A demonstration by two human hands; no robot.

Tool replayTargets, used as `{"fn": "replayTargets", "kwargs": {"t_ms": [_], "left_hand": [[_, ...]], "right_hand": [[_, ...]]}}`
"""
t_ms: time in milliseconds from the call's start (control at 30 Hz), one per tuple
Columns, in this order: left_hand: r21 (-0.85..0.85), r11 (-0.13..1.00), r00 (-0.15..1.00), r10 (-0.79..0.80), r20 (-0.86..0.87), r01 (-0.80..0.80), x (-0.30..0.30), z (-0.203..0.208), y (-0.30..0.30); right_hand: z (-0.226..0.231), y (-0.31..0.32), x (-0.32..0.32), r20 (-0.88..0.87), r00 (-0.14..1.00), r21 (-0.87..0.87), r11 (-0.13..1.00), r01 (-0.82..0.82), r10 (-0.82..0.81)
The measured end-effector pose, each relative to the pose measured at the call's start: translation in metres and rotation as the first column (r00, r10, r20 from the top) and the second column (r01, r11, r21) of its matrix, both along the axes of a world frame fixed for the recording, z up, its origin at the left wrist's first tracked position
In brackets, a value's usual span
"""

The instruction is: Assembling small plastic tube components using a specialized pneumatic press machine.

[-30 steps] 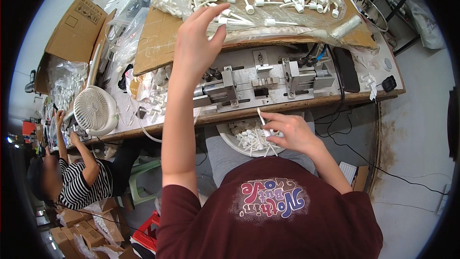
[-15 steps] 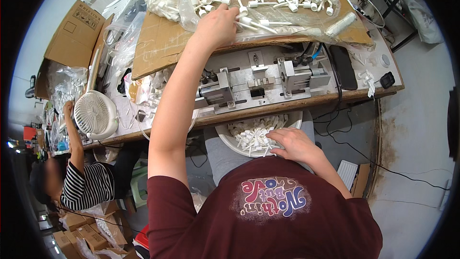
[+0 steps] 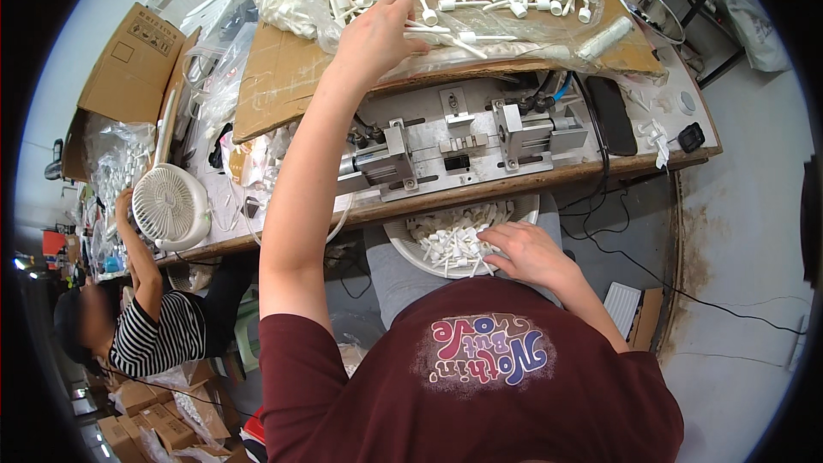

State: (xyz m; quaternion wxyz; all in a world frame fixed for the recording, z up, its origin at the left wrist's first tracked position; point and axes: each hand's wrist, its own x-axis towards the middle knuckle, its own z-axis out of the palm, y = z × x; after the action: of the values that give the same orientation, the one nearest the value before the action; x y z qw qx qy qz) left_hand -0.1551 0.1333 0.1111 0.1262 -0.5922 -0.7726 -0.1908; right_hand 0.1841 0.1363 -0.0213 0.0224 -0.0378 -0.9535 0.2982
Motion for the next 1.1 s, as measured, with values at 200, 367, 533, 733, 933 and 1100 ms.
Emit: {"fn": "replayTargets", "kwargs": {"t_ms": [200,367,533,733,933,1100], "left_hand": [[-0.029,0.996,0.996,0.087,0.024,-0.087,0.012,0.007,0.004],[0.084,0.996,0.997,0.015,-0.08,-0.008,0.019,0.003,0.012],[0.236,0.954,0.971,-0.137,-0.197,0.183,0.018,-0.004,0.024],[0.029,0.965,0.966,-0.26,0.0,0.26,0.02,-0.036,0.049],[-0.006,0.974,0.971,-0.225,0.082,0.226,0.034,-0.029,0.033],[0.072,0.973,0.973,-0.222,0.059,0.218,0.033,-0.024,0.017]], "right_hand": [[-0.004,0.0,0.001,-0.008,1.0,0.004,1.0,0.027,-0.027],[-0.006,0.0,0.003,-0.018,0.999,0.007,1.0,0.03,-0.03],[-0.006,-0.001,0.002,-0.038,0.999,0.013,1.0,0.024,-0.023],[-0.009,-0.006,0.001,-0.055,0.998,0.006,1.0,0.016,-0.016],[-0.015,-0.003,0.002,-0.021,1.0,0.006,1.0,0.011,-0.011],[-0.009,-0.003,-0.002,-0.048,0.999,0.012,1.0,0.018,-0.018]]}}
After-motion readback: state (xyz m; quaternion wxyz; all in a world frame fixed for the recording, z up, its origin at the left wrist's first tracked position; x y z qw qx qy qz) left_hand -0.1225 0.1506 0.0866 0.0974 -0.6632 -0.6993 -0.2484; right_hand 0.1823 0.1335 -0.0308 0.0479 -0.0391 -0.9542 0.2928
